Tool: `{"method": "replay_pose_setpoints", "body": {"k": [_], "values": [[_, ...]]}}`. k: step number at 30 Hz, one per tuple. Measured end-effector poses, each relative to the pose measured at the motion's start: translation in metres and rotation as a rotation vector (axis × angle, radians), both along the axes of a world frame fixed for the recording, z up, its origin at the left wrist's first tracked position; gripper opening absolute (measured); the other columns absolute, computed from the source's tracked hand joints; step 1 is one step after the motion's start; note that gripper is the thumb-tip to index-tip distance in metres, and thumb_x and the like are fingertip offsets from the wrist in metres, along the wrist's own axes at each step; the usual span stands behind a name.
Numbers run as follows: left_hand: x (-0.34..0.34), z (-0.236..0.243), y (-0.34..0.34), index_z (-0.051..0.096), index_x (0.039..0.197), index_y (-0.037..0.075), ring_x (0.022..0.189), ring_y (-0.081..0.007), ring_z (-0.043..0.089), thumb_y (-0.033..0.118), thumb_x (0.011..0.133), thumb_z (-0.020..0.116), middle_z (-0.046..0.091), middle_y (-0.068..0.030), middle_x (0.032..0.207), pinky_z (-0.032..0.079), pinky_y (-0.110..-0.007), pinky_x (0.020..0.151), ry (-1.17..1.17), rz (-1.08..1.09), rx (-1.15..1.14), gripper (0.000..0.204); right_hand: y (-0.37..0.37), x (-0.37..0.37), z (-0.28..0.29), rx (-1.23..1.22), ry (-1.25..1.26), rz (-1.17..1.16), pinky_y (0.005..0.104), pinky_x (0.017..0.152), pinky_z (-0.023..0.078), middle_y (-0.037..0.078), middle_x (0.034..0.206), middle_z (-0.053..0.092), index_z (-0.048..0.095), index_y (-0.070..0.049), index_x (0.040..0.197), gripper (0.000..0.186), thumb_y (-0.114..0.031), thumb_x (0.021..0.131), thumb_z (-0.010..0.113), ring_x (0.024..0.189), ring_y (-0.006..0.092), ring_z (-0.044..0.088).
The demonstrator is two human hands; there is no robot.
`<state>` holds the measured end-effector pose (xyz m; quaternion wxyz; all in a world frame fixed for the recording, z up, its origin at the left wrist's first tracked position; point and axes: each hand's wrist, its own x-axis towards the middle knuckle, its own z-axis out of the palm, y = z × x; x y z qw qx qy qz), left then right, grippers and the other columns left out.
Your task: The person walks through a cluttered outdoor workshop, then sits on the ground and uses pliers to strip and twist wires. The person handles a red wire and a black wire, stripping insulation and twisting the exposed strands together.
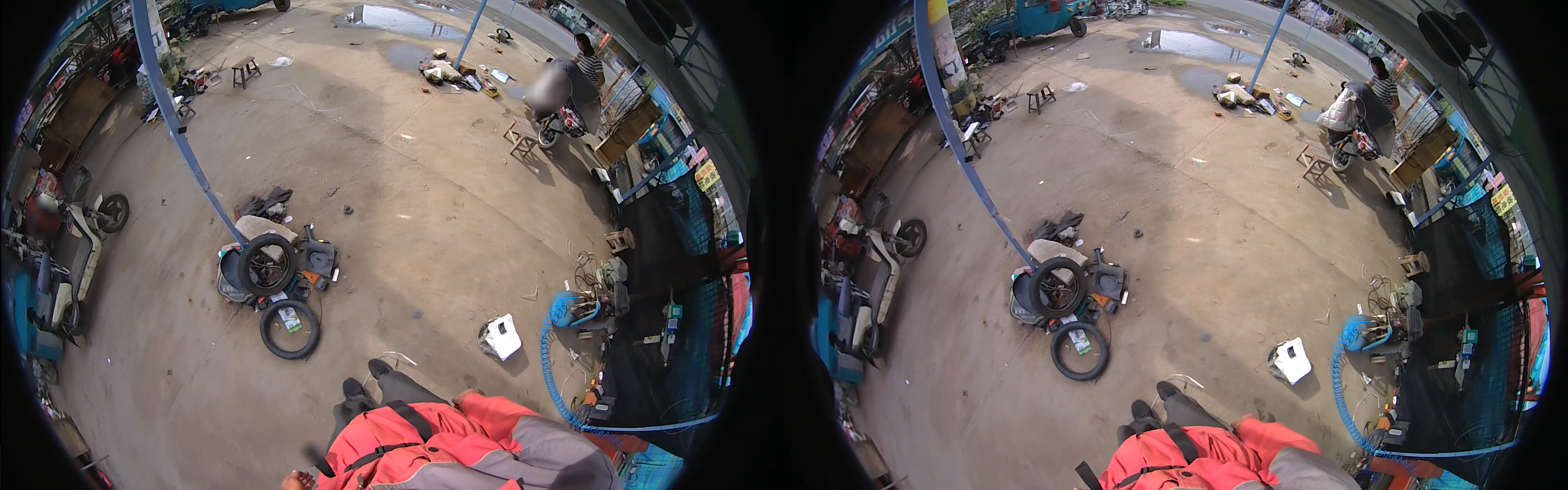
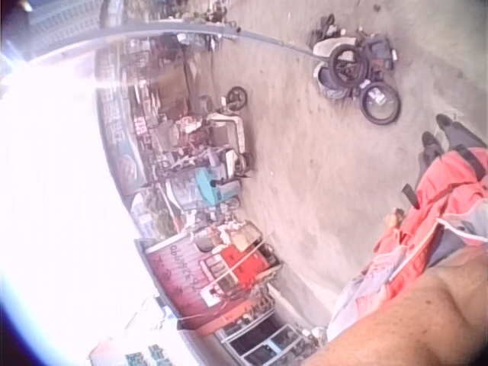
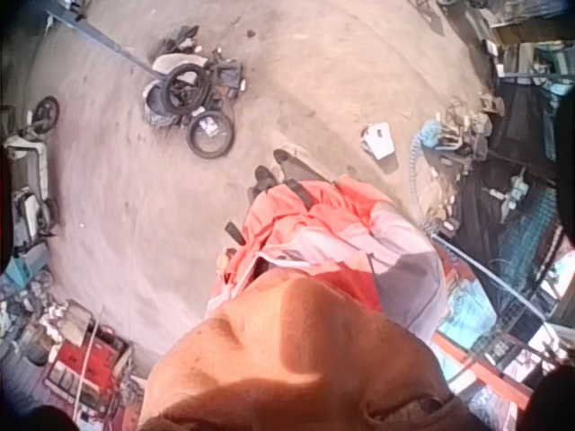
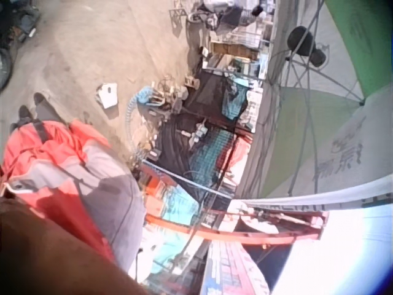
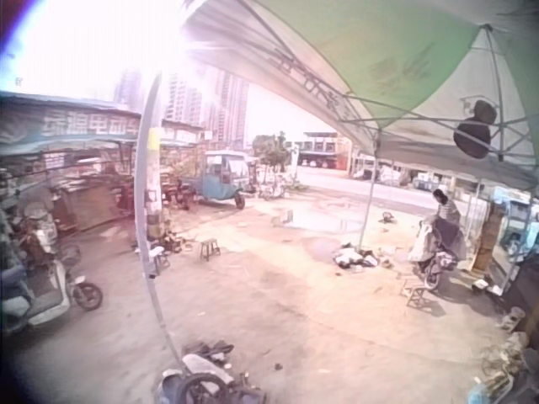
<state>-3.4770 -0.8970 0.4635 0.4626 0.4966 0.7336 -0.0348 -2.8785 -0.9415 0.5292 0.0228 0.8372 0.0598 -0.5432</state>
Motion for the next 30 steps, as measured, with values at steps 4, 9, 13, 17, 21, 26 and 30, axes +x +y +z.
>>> {"method": "replay_pose_setpoints", "body": {"k": [4,9,13,17,21,26,30], "values": [[0.024,0.010,-0.032,0.063,0.089,0.006,0.060,-0.0267,0.058,0.026,0.089,0.052,0.063,-0.0106,0.074,0.045,-0.041,0.054,-0.024,0.126,0.016,0.022,0.027,0.010,-0.009,0.064,-0.046,0.291,0.0389,0.064,0.053,0.013,0.074,0.066,0.066,-0.005,0.081,0.014,-0.016,0.084,0.057,0.061,0.0249,0.061],[0.057,0.001,-0.099,0.063,0.088,0.003,0.060,-0.0245,0.058,0.021,0.087,0.058,0.063,-0.0100,0.075,0.046,-0.038,0.054,-0.072,0.328,0.128,0.019,0.048,0.058,-0.069,-0.038,0.222,-0.169,0.0414,0.051,0.050,0.013,0.067,0.059,0.061,-0.005,0.076,0.014,-0.015,0.085,0.056,0.051,0.0244,0.055],[0.069,-0.015,-0.181,0.064,0.085,0.000,0.062,-0.0229,0.059,0.019,0.088,0.059,0.064,-0.0102,0.075,0.048,-0.036,0.057,-0.013,0.483,0.215,0.020,0.092,0.083,-0.057,0.080,0.077,-0.157,0.0369,0.042,0.047,0.010,0.063,0.058,0.058,-0.001,0.077,0.013,-0.012,0.085,0.059,0.047,0.0207,0.054],[0.120,0.098,-0.139,0.068,0.084,-0.002,0.072,-0.0234,0.065,0.023,0.093,0.055,0.068,-0.0124,0.076,0.050,-0.036,0.069,0.104,0.436,-0.148,0.029,0.154,0.069,-0.030,0.110,-0.078,-0.033,0.0366,0.039,0.045,0.011,0.060,0.053,0.055,-0.001,0.075,0.015,-0.010,0.087,0.057,0.045,0.0211,0.050],[0.108,0.112,-0.141,0.066,0.087,-0.001,0.080,-0.0240,0.068,0.022,0.093,0.055,0.068,-0.0128,0.078,0.053,-0.038,0.072,-0.134,1.317,-0.219,0.027,0.194,0.023,-0.046,0.007,-0.154,-0.184,0.0365,0.041,0.040,0.011,0.061,0.053,0.055,-0.001,0.074,0.015,-0.007,0.087,0.052,0.048,0.0227,0.051],[0.043,0.110,-0.116,0.059,0.103,-0.003,0.079,-0.0239,0.067,0.019,0.093,0.058,0.068,-0.0147,0.090,0.057,-0.037,0.067,-0.346,1.767,0.021,0.024,0.231,-0.050,-0.080,-0.093,0.194,0.071,0.0403,0.048,0.041,0.011,0.063,0.054,0.055,-0.003,0.076,0.019,-0.012,0.089,0.045,0.055,0.0261,0.053],[0.011,0.114,-0.110,0.058,0.106,-0.002,0.079,-0.0238,0.067,0.021,0.094,0.058,0.067,-0.0145,0.096,0.057,-0.038,0.072,-0.402,1.839,0.129,0.026,0.303,-0.177,-0.045,-0.022,0.205,0.494,0.0405,0.048,0.041,0.011,0.063,0.054,0.055,-0.002,0.076,0.018,-0.012,0.089,0.047,0.055,0.0261,0.054]]}}
